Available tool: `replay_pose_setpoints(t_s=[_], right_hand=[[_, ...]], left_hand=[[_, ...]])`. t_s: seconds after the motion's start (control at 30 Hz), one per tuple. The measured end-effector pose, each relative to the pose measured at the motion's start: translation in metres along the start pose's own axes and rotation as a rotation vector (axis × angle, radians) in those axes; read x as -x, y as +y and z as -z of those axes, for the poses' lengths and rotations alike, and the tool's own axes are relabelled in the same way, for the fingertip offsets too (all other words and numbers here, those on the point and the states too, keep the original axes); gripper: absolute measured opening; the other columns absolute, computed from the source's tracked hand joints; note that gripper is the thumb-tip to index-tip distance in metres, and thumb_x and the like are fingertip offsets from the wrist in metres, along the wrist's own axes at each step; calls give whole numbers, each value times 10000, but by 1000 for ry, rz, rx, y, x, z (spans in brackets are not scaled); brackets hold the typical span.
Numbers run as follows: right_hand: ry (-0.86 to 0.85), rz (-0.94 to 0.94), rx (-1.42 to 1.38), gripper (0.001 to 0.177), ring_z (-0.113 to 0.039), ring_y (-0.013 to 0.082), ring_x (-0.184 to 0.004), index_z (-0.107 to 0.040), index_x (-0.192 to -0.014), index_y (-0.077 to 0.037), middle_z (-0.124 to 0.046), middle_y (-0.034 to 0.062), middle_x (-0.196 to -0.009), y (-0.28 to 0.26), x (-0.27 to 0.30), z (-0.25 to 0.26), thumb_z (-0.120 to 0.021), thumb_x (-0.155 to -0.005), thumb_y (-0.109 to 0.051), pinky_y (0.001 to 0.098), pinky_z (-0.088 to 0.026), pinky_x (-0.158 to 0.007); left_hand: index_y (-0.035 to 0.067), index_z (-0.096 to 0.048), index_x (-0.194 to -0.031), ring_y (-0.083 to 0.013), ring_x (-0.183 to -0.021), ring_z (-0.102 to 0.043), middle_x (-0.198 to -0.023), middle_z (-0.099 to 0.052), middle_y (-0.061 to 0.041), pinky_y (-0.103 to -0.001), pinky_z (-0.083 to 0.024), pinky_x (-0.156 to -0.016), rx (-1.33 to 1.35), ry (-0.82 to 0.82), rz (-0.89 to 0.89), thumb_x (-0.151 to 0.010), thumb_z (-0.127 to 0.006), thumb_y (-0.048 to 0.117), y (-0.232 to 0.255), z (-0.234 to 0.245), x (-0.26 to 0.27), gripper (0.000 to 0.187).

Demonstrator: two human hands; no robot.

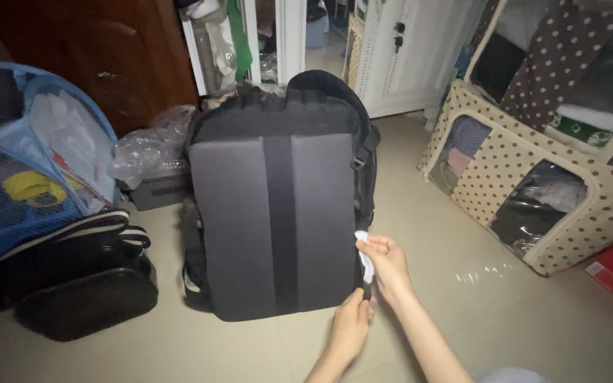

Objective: The person wipes the straps, back panel, and front surfaces of a black backpack with a cloth.

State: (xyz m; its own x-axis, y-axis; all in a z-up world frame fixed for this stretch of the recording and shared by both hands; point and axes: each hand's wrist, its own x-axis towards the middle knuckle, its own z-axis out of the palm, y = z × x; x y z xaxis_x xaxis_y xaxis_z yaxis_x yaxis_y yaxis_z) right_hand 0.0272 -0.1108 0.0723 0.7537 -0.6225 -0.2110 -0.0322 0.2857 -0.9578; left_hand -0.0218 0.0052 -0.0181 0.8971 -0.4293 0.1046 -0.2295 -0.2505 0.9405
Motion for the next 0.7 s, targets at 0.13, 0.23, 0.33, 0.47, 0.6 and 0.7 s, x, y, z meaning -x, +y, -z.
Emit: replay_pose_setpoints(t_s=[0.13, 0.23, 0.33, 0.47, 0.6, 0.7], right_hand=[[30, 50, -17, 333, -699, 187, -734, -651, -1049, -18, -750, 154, -895, 7, -22, -6, -842, -780, -61, 263, -537, -651], [85, 94, 63, 384, -687, 188, -760, -622, -1061, -42, -727, 140, -935, 16, -29, -4, -858, -771, -131, 271, -537, -690], [151, 188, 207, 364, -684, 177, -757, -664, -1014, -81, -728, 114, -893, 23, -47, 0, -880, -758, -223, 270, -518, -695], [111, 85, 162, 345, -678, 174, -736, -666, -1043, -66, -738, 108, -919, 21, -42, 4, -862, -778, -167, 271, -515, -668], [-99, -166, 40, 350, -699, 250, -783, -706, -1130, 60, -762, 202, -925, 0, 10, 5, -804, -836, -103, 321, -550, -743], [-366, -251, 78, 181, -596, 135, -685, -690, -927, -19, -652, 61, -767, -17, 32, 17, -761, -942, -184, 260, -448, -611]], left_hand=[[144, -502, -886, -211, -728, -652, -888, -657, -29, -379, -479, -685, 8, -45, -12, -983, -473, 123, 7, 4, 5, 103], [82, -490, -976, -400, -953, -596, -998, -614, -163, -490, -439, -785, -75, -31, -151, -1023, -534, 194, 6, 2, 9, 129], [100, -529, -1127, -378, -927, -635, -1062, -585, -163, -486, -485, -784, -80, -69, -147, -976, -507, 118, 11, 4, 11, 153], [121, -521, -1118, -324, -887, -677, -1125, -615, -97, -468, -505, -763, -68, -96, -104, -975, -524, 156, 12, 4, 10, 148], [140, -522, -1018, -296, -799, -703, -1109, -654, -98, -436, -527, -767, -18, -72, -116, -952, -517, 103, 10, 5, 10, 75], [151, -525, -1051, -304, -941, -631, -1092, -614, -72, -422, -513, -798, -46, -69, -130, -921, -518, 97, 6, 6, 11, 140]])
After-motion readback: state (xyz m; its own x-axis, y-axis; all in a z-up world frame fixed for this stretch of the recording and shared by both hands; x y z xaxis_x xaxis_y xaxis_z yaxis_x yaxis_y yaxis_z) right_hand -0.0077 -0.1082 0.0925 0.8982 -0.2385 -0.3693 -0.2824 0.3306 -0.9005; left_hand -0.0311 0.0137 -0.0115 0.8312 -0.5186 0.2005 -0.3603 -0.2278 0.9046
